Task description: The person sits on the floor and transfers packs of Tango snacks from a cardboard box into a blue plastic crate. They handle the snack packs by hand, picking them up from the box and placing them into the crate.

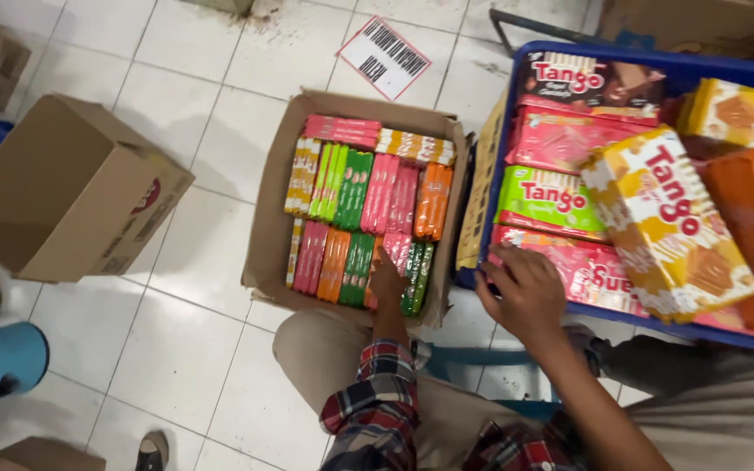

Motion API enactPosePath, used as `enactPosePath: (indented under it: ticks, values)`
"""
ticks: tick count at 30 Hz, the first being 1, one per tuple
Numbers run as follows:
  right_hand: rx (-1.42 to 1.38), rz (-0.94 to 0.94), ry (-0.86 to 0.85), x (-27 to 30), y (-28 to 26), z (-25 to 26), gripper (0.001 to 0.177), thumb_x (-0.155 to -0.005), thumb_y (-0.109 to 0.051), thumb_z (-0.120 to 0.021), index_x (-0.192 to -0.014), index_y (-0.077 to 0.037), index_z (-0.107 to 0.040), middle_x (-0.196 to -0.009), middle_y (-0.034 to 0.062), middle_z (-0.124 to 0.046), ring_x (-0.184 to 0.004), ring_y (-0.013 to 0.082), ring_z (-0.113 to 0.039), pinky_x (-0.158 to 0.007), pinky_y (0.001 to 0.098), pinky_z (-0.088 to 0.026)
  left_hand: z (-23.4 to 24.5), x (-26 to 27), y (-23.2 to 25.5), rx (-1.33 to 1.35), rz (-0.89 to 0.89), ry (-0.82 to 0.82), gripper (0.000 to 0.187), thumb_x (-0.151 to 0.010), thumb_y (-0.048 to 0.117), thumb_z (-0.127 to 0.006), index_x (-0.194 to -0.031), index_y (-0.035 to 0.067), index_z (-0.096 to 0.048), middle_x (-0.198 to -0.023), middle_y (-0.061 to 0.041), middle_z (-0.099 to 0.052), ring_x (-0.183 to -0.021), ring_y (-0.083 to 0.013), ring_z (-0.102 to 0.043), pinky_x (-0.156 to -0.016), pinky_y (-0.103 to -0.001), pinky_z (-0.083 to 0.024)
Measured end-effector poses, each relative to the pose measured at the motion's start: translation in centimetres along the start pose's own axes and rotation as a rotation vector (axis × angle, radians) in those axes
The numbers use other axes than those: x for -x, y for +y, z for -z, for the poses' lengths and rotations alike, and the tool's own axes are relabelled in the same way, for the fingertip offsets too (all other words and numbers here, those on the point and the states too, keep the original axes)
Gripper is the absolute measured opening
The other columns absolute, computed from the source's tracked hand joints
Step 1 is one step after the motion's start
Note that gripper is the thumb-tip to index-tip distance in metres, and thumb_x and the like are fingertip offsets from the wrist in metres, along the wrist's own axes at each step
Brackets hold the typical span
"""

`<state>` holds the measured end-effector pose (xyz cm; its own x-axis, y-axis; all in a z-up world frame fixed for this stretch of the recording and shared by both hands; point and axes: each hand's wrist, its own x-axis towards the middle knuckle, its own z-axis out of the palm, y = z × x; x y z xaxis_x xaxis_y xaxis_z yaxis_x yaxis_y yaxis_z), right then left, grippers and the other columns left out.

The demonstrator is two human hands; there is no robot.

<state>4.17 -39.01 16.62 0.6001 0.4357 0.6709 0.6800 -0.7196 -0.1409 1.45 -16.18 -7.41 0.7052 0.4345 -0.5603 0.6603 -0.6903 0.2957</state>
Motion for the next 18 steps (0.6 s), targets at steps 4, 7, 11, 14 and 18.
enactPosePath:
  ticks: [4, 7, 11, 14, 18]
  values:
    - [-0.027, -0.011, -0.008, -0.1, 0.1, -0.1, 0.016, -0.077, -0.025, -0.082, -0.09, -0.018, -0.076, -0.11, 0.0052, -0.074, -0.1, 0.0269, -0.072, -0.091, 0.0433, -0.055, 3.2, -0.2, 0.8, 0.055, 0.027, 0.006, 0.112, -0.071, 0.047, -0.088, -0.155, 0.012, -0.023, -0.139, -0.018, -0.056, -0.125, -0.0444, -0.062, -0.101, -0.061, -0.053]
    - [-0.083, -0.027, -0.014, -0.2, -0.1, -0.1, 0.021, -0.075, -0.027, -0.082, -0.092, -0.016, -0.077, -0.112, 0.0078, -0.074, -0.103, 0.0294, -0.072, -0.093, 0.0455, -0.054, 7.2, 0.8, 0.4, 0.287, -0.082, 0.094, 0.103, -0.062, 0.058, -0.084, -0.148, 0.018, -0.041, -0.135, -0.014, -0.062, -0.123, -0.0444, -0.064, -0.103, -0.061, -0.052]
    - [-0.28, -0.187, -0.122, -0.5, -0.2, 1.5, 0.042, -0.069, -0.028, -0.087, -0.108, -0.015, -0.077, -0.12, 0.0141, -0.073, -0.104, 0.039, -0.071, -0.096, 0.0496, -0.056, 12.9, 6.5, 2.3, 0.514, -0.12, 0.057, 0.108, -0.061, 0.049, -0.09, -0.15, 0.009, -0.044, -0.139, -0.022, -0.062, -0.131, -0.0412, -0.06, -0.113, -0.051, -0.047]
    - [-0.486, -0.48, -0.245, -1.3, -0.2, 3.1, 0.054, -0.073, -0.031, -0.088, -0.123, -0.02, -0.073, -0.127, 0.0111, -0.069, -0.118, 0.0361, -0.068, -0.1, 0.0503, -0.055, 20.1, 17.2, 6.4, 0.861, -0.26, 0.075, 0.078, -0.061, 0.022, -0.086, -0.131, 0.005, -0.059, -0.118, -0.02, -0.073, -0.115, -0.0359, -0.07, -0.102, -0.048, -0.052]
    - [-1.021, -0.79, -0.398, -4.9, -2.0, 8.4, 0.08, -0.074, -0.011, -0.084, -0.149, -0.012, -0.054, -0.126, 0.0272, -0.067, -0.118, 0.0432, -0.066, -0.102, 0.0513, -0.053, 19.4, 22.8, 9.5, 1.191, -0.354, 0.083, 0.082, -0.064, 0.011, -0.087, -0.138, -0.002, -0.054, -0.124, -0.026, -0.068, -0.118, -0.0364, -0.064, -0.104, -0.048, -0.05]
